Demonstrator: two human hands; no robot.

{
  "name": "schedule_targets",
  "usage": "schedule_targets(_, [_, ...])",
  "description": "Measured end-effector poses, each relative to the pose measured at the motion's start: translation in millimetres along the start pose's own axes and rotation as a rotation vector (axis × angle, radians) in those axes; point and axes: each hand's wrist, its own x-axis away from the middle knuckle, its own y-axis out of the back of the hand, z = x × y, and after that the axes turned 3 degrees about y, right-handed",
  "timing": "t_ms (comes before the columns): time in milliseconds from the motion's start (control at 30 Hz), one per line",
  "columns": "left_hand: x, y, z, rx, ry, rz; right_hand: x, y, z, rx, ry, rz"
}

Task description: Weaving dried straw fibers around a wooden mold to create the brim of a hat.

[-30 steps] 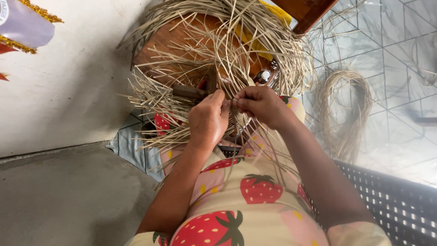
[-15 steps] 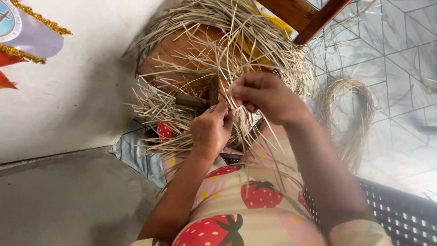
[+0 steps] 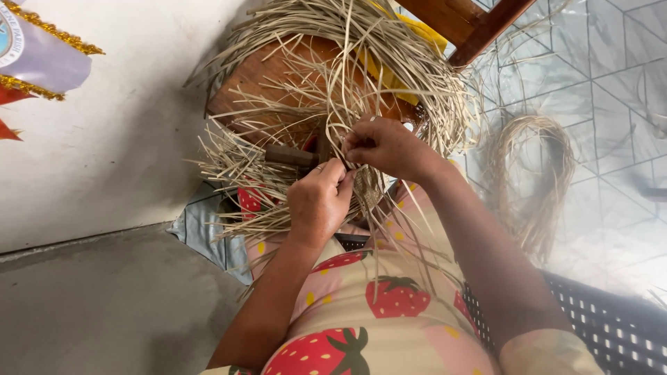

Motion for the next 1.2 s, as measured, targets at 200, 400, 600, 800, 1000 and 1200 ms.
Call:
schedule_targets(200, [0,-8,5,-0.076,-0.011,-0.015,-14,-22,-19,0.188,0.068,-0.134])
schedule_targets(400, [-3,-2,-1,-0.034,0.028,-0.001,5,-3,18,-0.194,0.084,-0.264])
schedule_targets(600, [-6,6,-3,0.065,0.074,0.03,67,7,16,-0.268,-0.048,-0.021])
schedule_targets(800, [-8,7,-4,-0.077,0.006,0.027,89,-2,21,-0.596,0.044,-0.111])
schedule_targets(1000, [-1,-8,-5,-0.19,0.035,-0.009,72,-15,5,-0.044,-0.253,-0.169])
schedule_targets(1200, [-19,5,-9,-0.102,0.166,0.078,76,-46,-15,-0.042,-0.312,-0.22])
